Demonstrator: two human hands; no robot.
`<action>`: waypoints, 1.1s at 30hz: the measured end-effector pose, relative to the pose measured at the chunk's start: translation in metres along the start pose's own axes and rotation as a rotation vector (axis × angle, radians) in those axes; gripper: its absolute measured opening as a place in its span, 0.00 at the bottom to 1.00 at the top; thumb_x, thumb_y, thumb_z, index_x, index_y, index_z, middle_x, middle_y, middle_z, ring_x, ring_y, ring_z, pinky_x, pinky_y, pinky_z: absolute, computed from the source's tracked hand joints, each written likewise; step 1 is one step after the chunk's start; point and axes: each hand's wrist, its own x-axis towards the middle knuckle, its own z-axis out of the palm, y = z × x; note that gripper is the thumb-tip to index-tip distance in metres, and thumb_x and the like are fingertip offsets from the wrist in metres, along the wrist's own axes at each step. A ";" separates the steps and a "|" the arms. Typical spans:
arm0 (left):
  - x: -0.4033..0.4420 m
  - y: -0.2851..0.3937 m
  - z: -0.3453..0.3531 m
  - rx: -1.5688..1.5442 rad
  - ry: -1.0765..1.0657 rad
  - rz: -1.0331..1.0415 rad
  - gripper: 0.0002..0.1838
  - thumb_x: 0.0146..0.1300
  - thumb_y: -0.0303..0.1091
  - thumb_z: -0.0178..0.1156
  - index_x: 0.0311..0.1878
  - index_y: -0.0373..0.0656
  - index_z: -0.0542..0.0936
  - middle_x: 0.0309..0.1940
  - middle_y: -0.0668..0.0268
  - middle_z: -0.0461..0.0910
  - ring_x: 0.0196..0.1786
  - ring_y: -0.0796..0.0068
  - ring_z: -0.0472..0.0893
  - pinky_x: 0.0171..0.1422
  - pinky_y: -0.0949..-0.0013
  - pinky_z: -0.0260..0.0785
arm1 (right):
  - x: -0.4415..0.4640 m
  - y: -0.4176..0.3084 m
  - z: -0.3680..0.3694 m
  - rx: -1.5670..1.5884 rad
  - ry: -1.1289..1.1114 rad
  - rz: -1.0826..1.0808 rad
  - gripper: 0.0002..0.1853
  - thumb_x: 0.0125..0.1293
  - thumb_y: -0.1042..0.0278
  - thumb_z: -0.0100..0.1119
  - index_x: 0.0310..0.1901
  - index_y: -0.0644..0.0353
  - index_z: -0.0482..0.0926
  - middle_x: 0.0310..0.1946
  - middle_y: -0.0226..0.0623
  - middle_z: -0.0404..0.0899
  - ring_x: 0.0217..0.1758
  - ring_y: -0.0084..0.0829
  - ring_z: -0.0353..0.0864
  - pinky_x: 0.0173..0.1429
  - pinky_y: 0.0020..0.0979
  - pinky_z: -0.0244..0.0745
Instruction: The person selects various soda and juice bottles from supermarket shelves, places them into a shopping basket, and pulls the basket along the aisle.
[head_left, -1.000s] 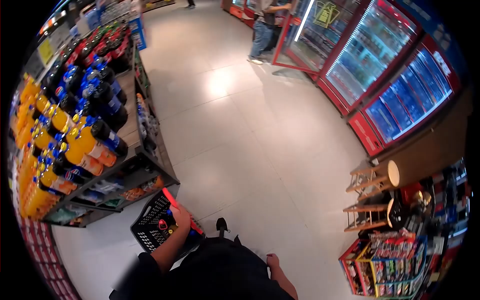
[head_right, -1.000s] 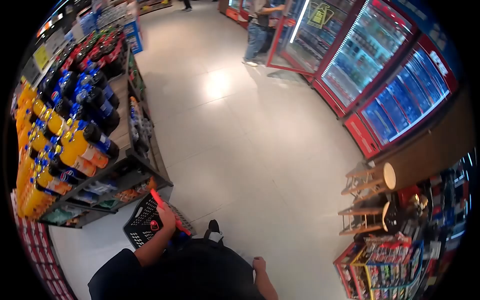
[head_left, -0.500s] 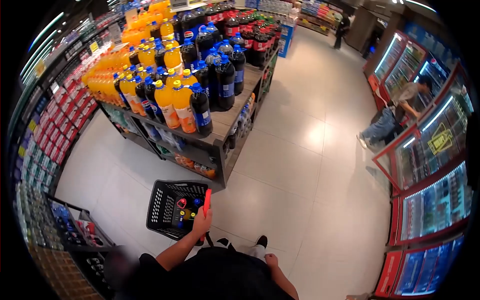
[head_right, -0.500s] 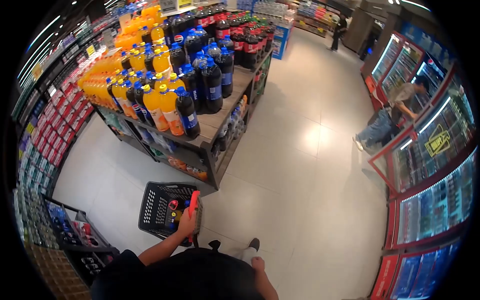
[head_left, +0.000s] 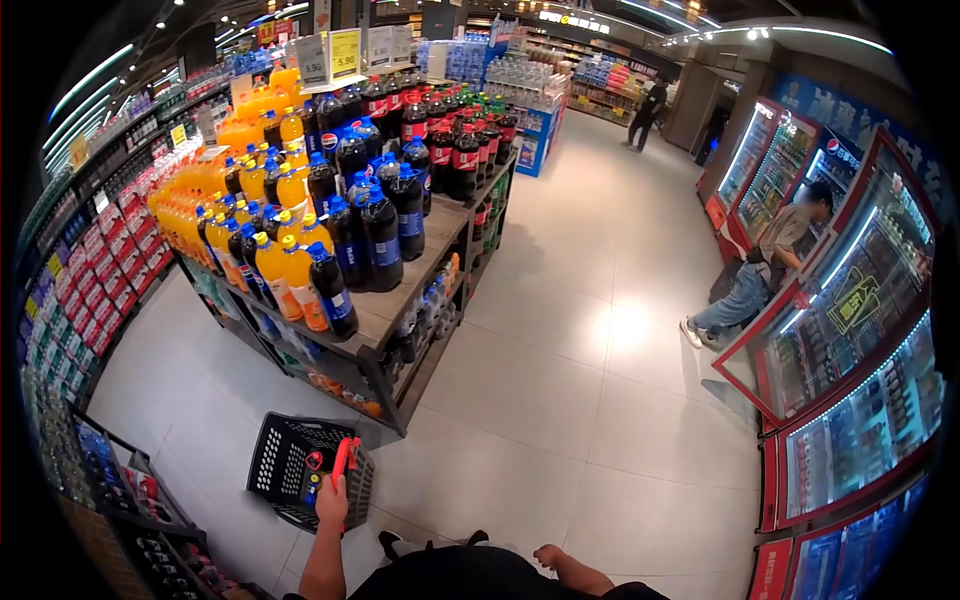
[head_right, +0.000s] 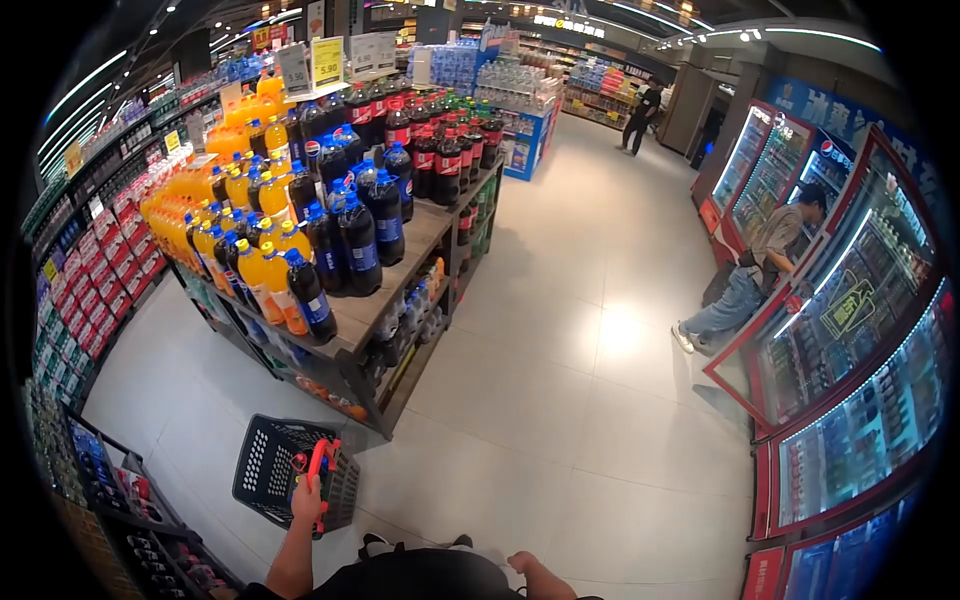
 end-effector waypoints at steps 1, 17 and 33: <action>0.000 0.002 0.001 0.000 0.015 -0.005 0.23 0.70 0.54 0.48 0.46 0.41 0.75 0.31 0.47 0.81 0.37 0.43 0.81 0.40 0.48 0.71 | 0.001 -0.001 -0.006 -0.017 -0.078 0.024 0.20 0.59 0.57 0.55 0.49 0.58 0.79 0.37 0.38 0.81 0.37 0.36 0.81 0.39 0.45 0.76; -0.128 -0.153 0.015 -0.048 -0.447 -0.262 0.27 0.68 0.54 0.53 0.57 0.40 0.76 0.51 0.48 0.79 0.51 0.50 0.81 0.59 0.44 0.71 | -0.038 -0.218 0.019 -0.619 -0.067 -0.664 0.21 0.57 0.53 0.57 0.44 0.61 0.84 0.40 0.44 0.84 0.43 0.37 0.83 0.50 0.36 0.76; -0.042 -0.155 0.034 -0.557 -0.938 -0.235 0.24 0.65 0.47 0.53 0.54 0.36 0.77 0.45 0.47 0.79 0.46 0.49 0.80 0.54 0.47 0.70 | -0.021 -0.346 0.075 -0.784 -0.061 -0.627 0.21 0.57 0.49 0.55 0.45 0.55 0.85 0.45 0.45 0.84 0.50 0.42 0.82 0.57 0.37 0.75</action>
